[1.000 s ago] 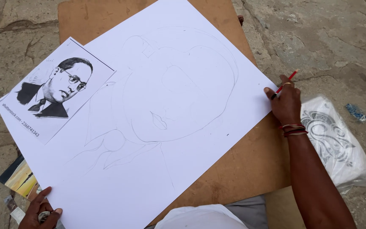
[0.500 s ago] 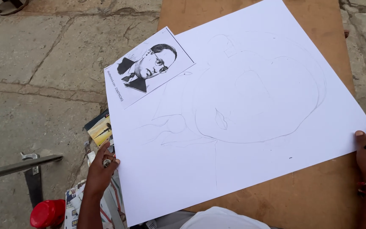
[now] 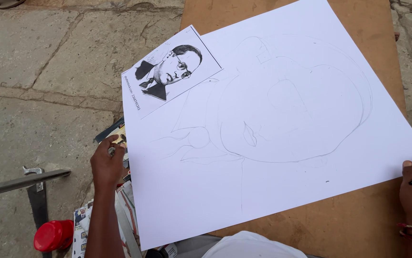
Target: Drawing a portrait using a pencil and eraser on a large sheet of paper.
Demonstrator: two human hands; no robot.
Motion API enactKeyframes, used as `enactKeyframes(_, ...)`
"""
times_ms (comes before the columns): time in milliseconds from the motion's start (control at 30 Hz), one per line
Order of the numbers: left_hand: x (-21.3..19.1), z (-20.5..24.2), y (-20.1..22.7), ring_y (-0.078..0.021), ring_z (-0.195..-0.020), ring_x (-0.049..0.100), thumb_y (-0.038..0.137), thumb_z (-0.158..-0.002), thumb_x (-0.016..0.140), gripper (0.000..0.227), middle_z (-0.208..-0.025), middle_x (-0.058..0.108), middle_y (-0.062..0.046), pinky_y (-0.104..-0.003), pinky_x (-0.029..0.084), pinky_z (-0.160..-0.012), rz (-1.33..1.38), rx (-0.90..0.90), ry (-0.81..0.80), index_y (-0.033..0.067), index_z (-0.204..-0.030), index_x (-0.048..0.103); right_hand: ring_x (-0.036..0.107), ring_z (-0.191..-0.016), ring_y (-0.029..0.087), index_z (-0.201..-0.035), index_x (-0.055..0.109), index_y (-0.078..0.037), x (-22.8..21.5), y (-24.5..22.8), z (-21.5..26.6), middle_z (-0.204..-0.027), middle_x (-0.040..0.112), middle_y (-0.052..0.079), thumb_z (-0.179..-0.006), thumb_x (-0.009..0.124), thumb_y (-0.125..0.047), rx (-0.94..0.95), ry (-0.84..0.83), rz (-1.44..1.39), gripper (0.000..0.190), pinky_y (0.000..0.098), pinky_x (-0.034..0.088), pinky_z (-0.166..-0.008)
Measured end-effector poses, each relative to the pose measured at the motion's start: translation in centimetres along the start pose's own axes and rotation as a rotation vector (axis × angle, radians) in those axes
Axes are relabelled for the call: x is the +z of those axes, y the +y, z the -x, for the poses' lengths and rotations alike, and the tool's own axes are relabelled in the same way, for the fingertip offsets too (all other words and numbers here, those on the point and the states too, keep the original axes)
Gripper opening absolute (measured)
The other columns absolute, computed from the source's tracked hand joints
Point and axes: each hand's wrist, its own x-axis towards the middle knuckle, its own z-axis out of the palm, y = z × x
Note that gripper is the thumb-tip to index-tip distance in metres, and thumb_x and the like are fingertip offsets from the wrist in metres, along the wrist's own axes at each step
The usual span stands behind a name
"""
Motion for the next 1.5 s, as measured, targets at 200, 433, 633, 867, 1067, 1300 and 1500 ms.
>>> enactKeyframes(200,8.9,-4.4,9.6,-0.0274,-0.101,0.071,0.016,-0.096,0.066,0.034,-0.125,0.065,-0.012,-0.041,0.056,-0.087,-0.237,0.56,-0.018,0.005,-0.128,0.065,0.064,-0.114,0.035,-0.145,0.054,0.0,-2.6,-13.2,5.4,-0.139,0.062,0.023,-0.104,0.073,-0.033,-0.173,-0.084,-0.004,0.056,0.0484,0.045,-0.109)
enactKeyframes(433,17.5,-7.2,15.3,-0.0285,-0.108,0.068,0.019,-0.095,0.063,0.049,-0.158,0.041,-0.009,-0.044,0.056,-0.085,-0.608,0.489,-0.281,0.0051,-0.141,0.052,0.036,-0.154,0.034,-0.147,0.055,-0.002,-0.9,-14.8,7.7,-0.159,0.051,0.019,-0.093,0.069,-0.042,-0.292,-0.156,0.035,0.069,0.0653,0.019,-0.121)
enactKeyframes(633,17.6,-4.5,13.2,-0.0263,-0.106,0.07,0.018,-0.094,0.063,0.046,-0.157,0.045,-0.005,-0.044,0.057,-0.084,-0.54,0.611,-0.252,0.0067,-0.139,0.057,0.038,-0.154,0.034,-0.147,0.054,-0.001,-1.1,-15.4,7.8,-0.159,0.051,0.018,-0.094,0.068,-0.041,-0.312,-0.135,0.036,0.067,0.0642,0.022,-0.12)
enactKeyframes(867,15.6,7.5,12.6,-0.0241,-0.077,0.073,0.012,-0.095,0.061,0.044,-0.158,0.045,-0.009,-0.039,0.058,-0.064,-0.475,0.75,-0.424,0.0026,-0.138,0.057,0.04,-0.152,0.033,-0.145,0.055,-0.001,-1.6,-15.6,7.9,-0.157,0.053,0.018,-0.092,0.072,-0.037,-0.3,-0.145,0.079,0.066,0.063,0.024,-0.119)
enactKeyframes(1067,16.8,11.2,11.5,-0.0198,-0.063,0.068,0.008,-0.094,0.061,0.045,-0.156,0.046,-0.016,-0.036,0.055,-0.051,-0.427,0.815,-0.428,-0.0011,-0.138,0.057,0.041,-0.149,0.036,-0.144,0.055,0.0,-1.7,-16.0,8.0,-0.157,0.053,0.019,-0.093,0.074,-0.035,-0.331,-0.136,0.051,0.065,0.0633,0.024,-0.117)
enactKeyframes(1300,16.7,12.0,11.9,-0.0181,-0.062,0.066,0.009,-0.092,0.063,0.045,-0.155,0.045,-0.019,-0.035,0.054,-0.05,-0.407,0.801,-0.418,-0.0026,-0.136,0.058,0.045,-0.146,0.039,-0.143,0.055,0.001,-2.8,-17.3,8.4,-0.152,0.057,0.02,-0.093,0.075,-0.032,-0.352,-0.105,0.02,0.063,0.0617,0.026,-0.117)
enactKeyframes(1500,17.7,14.6,12.0,-0.0174,-0.058,0.066,0.006,-0.091,0.062,0.047,-0.155,0.045,-0.022,-0.034,0.054,-0.049,-0.442,0.831,-0.447,-0.0037,-0.136,0.058,0.068,-0.124,0.026,-0.142,0.057,-0.001,-4.2,-23.9,10.3,-0.136,0.068,0.013,-0.109,0.059,-0.025,-0.327,-0.239,-0.64,0.041,0.037,0.054,-0.102)
